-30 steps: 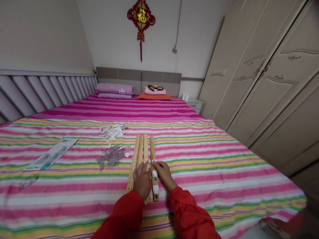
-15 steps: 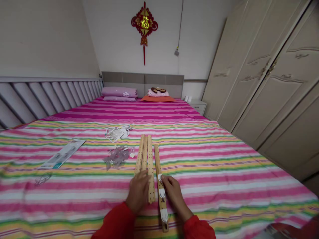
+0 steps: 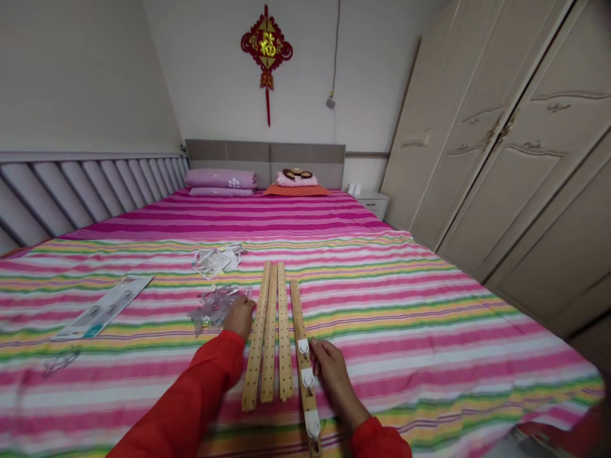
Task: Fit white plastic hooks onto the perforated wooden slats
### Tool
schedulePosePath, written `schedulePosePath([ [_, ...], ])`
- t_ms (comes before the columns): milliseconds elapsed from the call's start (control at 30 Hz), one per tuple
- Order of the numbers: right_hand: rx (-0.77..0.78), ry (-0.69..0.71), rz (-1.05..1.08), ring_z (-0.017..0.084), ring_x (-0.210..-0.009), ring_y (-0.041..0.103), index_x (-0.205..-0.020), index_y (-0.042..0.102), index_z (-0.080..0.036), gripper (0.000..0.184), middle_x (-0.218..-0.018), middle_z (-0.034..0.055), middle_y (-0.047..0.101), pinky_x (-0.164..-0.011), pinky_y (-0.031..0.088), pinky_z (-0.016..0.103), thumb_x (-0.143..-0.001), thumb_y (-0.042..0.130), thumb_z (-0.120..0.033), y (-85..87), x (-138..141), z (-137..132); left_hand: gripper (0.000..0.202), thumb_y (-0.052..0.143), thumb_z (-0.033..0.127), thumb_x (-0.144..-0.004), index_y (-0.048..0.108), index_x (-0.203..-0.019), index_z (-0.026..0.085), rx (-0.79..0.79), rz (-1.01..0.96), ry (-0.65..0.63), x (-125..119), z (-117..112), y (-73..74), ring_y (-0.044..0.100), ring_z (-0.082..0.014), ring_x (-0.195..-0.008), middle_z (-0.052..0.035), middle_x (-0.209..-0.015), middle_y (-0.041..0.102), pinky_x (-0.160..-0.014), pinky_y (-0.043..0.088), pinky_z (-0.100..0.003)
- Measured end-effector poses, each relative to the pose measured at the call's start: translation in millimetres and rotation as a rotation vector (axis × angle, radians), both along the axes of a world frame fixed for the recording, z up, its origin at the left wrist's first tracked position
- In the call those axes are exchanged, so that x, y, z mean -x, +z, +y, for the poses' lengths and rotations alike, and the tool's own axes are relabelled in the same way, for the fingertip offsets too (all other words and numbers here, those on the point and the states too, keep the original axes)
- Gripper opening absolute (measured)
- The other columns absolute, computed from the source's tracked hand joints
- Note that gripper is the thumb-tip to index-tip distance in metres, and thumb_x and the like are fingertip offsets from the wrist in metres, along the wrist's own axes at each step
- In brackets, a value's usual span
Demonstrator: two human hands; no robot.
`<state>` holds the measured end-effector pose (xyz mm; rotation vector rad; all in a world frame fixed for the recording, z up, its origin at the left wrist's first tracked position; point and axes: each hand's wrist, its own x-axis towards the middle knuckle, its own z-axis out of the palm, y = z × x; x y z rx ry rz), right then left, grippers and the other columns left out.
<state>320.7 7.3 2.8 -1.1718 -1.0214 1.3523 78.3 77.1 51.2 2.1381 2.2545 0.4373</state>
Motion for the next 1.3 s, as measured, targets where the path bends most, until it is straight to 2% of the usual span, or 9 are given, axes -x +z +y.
schedulePosePath([
  [133,0.004,-0.005,0.003,0.009,-0.034,0.033,-0.054,0.052,-0.021,0.047,-0.037,-0.0068,0.042,-0.039,0.024,0.024,-0.069,0.065,-0.064,-0.9,0,1,0.030,0.038,0.010,-0.085,0.068,-0.081,0.013,0.053,0.083,-0.013,5,0,3.7,0.058,-0.0193,-0.087,-0.0094,-0.088,0.060,-0.079,0.042,-0.029],
  [367,-0.008,-0.006,-0.004,0.009,-0.035,0.033,-0.054,0.051,-0.021,0.048,-0.036,-0.0071,0.041,-0.040,0.023,0.024,-0.069,0.064,-0.065,-1.6,1,2,0.028,0.040,0.008,-0.084,0.067,-0.088,0.011,0.080,0.185,-0.020,7,-4,9.7,0.058,-0.0219,-0.093,-0.0124,-0.091,0.062,-0.081,0.040,-0.031],
  [633,0.017,-0.004,0.033,0.008,-0.033,0.031,-0.055,0.052,-0.020,0.046,-0.035,-0.0073,0.043,-0.039,0.020,0.023,-0.068,0.066,-0.062,-0.1,1,0,0.027,0.039,0.011,-0.085,0.065,-0.080,0.013,-0.023,0.096,-0.043,6,-8,16.6,0.056,-0.0232,-0.091,-0.0128,-0.092,0.062,-0.083,0.042,-0.035],
  [700,0.043,-0.006,0.038,0.008,-0.032,0.029,-0.055,0.053,-0.020,0.046,-0.034,-0.0073,0.043,-0.038,0.018,0.023,-0.068,0.066,-0.063,-1.5,1,1,0.022,0.042,0.017,-0.085,0.064,-0.080,0.015,-0.131,-0.088,-0.033,4,-11,20.5,0.055,-0.0227,-0.093,-0.0109,-0.092,0.061,-0.085,0.043,-0.036],
  [800,0.091,0.004,0.072,0.007,-0.030,0.029,-0.056,0.054,-0.019,0.047,-0.033,-0.0068,0.044,-0.036,0.016,0.022,-0.067,0.066,-0.063,-3.1,-1,3,0.015,0.055,0.030,-0.079,0.063,-0.078,0.016,-0.174,-0.681,-0.030,-2,-23,27.4,0.057,-0.0203,-0.087,-0.0055,-0.083,0.062,-0.082,0.046,-0.034],
  [900,0.096,-0.003,0.158,0.006,-0.031,0.035,-0.062,0.060,-0.016,0.045,-0.045,-0.0040,0.054,-0.034,0.018,0.021,-0.064,0.071,-0.060,-1.2,-4,4,0.030,0.069,0.043,-0.070,0.064,-0.084,0.017,0.024,-1.357,-0.066,-13,-46,32.0,0.059,-0.0161,-0.078,-0.0017,-0.078,0.062,-0.072,0.048,-0.028],
  [967,0.078,-0.025,0.195,0.006,-0.034,0.039,-0.068,0.064,-0.015,0.043,-0.053,-0.0025,0.059,-0.034,0.020,0.020,-0.062,0.074,-0.056,2.9,-6,3,0.035,0.076,0.040,-0.065,0.065,-0.088,0.017,0.121,-1.631,-0.057,-24,-64,32.8,0.059,-0.0132,-0.076,-0.0014,-0.081,0.064,-0.070,0.048,-0.024],
  [1167,0.001,0.037,0.273,0.006,-0.037,0.038,-0.067,0.065,-0.015,0.036,-0.051,-0.0025,0.057,-0.038,0.026,0.020,-0.065,0.077,-0.049,34.0,2,-11,0.031,0.077,0.036,-0.068,0.066,-0.091,0.018,0.174,-1.824,-0.044,-65,-100,27.8,0.061,-0.0139,-0.086,-0.0050,-0.101,0.067,-0.075,0.048,-0.024],
  [1300,0.005,0.153,0.307,0.010,-0.046,0.052,-0.085,0.071,-0.016,0.036,-0.057,0.0001,0.064,-0.045,0.038,0.022,-0.063,0.081,-0.043,58.1,9,-22,0.040,0.081,0.040,-0.063,0.068,-0.093,0.018,0.223,-1.841,-0.110,-86,-108,24.2,0.062,-0.0153,-0.084,-0.0052,-0.094,0.068,-0.079,0.048,-0.027],
])
